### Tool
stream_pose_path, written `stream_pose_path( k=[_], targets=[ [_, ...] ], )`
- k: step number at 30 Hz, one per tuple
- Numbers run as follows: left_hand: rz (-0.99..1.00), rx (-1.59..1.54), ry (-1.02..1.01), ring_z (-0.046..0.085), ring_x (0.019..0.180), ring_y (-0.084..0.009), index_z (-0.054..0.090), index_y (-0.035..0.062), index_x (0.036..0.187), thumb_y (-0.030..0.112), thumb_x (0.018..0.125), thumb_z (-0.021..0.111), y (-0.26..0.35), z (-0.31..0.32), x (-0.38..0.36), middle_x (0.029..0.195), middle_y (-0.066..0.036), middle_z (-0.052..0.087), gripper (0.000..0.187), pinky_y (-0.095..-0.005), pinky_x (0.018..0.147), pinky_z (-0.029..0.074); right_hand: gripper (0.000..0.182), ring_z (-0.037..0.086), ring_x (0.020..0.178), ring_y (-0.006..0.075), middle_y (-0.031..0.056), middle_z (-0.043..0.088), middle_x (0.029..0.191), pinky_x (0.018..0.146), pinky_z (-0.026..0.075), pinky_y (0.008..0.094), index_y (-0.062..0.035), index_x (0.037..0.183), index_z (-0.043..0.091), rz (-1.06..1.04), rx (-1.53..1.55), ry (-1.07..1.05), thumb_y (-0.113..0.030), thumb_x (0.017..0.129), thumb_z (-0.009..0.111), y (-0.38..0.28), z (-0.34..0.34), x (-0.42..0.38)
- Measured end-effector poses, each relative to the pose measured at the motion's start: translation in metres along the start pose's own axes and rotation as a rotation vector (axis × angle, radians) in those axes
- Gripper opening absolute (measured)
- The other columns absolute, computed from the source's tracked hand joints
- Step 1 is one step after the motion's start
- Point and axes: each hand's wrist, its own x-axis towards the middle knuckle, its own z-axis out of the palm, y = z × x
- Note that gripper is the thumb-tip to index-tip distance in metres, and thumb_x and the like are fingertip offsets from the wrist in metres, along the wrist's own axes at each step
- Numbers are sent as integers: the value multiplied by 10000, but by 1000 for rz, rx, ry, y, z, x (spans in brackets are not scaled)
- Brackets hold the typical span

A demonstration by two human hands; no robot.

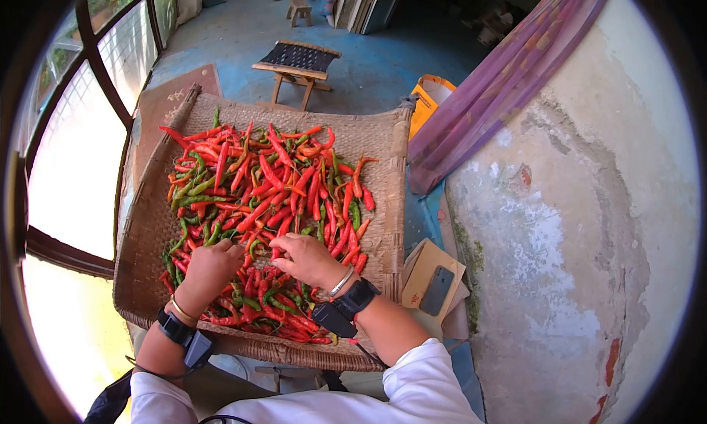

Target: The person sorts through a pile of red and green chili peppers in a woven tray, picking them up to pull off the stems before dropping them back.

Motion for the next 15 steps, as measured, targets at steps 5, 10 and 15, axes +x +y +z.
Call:
stream_pose_path(
  k=[5,10,15],
  targets=[
    [77,-491,97,572,605,-256,594,80,829,109,697,643,12,-13,0,695,-82,540,144,-332,513,461,351,575,776,235,124,560,902,693,458,325,-25,1062,518,-160,102,22,-165,754,613,-19,13,0],
    [54,-813,203,588,629,-200,593,29,848,9,699,640,13,-7,-1,737,-68,583,157,-295,538,463,254,534,759,118,54,566,811,700,428,260,-10,1005,530,86,480,-158,-157,804,579,-24,17,-2],
    [-354,-1273,47,536,589,-69,584,10,886,21,765,617,4,-7,1,726,-10,587,126,-203,496,429,233,525,695,113,45,567,733,651,433,260,-4,932,560,194,729,-310,-187,789,583,-9,28,-2]
  ],
)
